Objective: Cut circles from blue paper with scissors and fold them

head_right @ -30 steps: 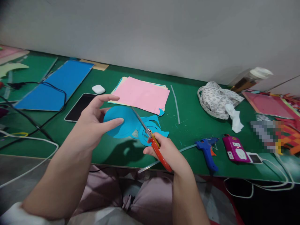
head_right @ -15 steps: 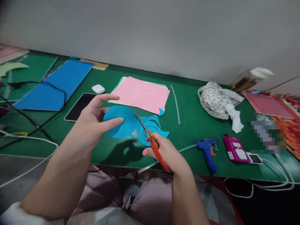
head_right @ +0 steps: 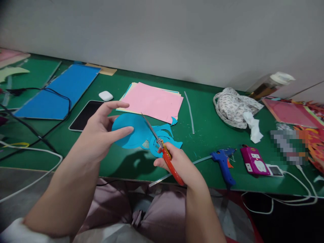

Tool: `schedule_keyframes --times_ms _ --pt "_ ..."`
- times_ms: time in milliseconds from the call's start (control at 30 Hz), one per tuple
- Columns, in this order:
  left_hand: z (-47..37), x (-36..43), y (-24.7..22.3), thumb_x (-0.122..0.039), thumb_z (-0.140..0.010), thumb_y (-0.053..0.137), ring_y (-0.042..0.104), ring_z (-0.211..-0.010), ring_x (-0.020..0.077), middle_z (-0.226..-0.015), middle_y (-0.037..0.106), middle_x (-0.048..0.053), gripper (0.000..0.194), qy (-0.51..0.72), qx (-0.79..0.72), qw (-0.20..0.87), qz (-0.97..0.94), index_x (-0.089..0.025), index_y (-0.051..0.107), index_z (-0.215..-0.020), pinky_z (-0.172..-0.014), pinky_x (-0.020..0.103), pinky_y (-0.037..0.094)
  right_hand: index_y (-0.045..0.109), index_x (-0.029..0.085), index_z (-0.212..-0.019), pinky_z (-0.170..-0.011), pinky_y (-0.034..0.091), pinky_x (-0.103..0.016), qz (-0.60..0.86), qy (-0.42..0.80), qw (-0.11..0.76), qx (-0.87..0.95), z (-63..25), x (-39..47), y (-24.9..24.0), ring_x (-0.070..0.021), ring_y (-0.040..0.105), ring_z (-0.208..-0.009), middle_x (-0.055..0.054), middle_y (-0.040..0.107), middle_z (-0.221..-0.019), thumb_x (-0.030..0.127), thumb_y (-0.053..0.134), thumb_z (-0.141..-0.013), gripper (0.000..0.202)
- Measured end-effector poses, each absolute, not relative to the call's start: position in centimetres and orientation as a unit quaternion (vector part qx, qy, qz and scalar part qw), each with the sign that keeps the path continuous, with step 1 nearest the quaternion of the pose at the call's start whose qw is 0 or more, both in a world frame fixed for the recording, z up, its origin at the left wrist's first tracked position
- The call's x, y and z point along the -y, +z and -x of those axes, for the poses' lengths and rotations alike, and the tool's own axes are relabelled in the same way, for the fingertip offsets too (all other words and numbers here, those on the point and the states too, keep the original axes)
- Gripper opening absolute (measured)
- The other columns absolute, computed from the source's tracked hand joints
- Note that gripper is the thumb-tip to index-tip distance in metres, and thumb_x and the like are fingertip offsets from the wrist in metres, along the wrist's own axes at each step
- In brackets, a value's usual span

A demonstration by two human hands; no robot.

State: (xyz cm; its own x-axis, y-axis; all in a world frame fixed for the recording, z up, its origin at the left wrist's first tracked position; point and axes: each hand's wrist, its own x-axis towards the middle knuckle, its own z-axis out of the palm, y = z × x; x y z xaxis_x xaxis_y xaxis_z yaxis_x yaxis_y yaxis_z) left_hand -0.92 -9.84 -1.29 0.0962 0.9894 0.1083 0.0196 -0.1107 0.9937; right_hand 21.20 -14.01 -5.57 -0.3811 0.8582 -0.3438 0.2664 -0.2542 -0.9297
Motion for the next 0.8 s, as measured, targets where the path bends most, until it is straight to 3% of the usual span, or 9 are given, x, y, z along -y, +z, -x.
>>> schedule_keyframes --times_ms 433,800 --pt "1.23 9.88 -0.82 -0.015 -0.068 0.072 0.049 -0.051 0.0074 -0.059 0.051 -0.008 0.050 0.481 -0.461 0.488 -0.564 -0.027 0.055 -0.113 -0.045 0.015 0.044 0.052 0.020 -0.090 -0.056 0.030 -0.026 0.510 0.590 0.233 0.581 -21.55 13.87 -5.95 -0.0108 0.041 -0.058 0.003 0.051 -0.069 0.077 0.063 -0.062 0.065" --pt "1.79 9.37 -0.61 -0.012 -0.068 0.071 0.053 -0.052 0.0087 -0.061 0.054 -0.006 0.052 0.466 -0.448 0.506 -0.571 -0.027 0.055 -0.114 -0.045 0.017 0.046 0.050 0.021 -0.087 -0.055 0.030 -0.026 0.511 0.602 0.223 0.572 -21.38 13.99 -5.47 -0.0118 0.042 -0.058 0.002 0.053 -0.067 0.077 0.063 -0.061 0.064"
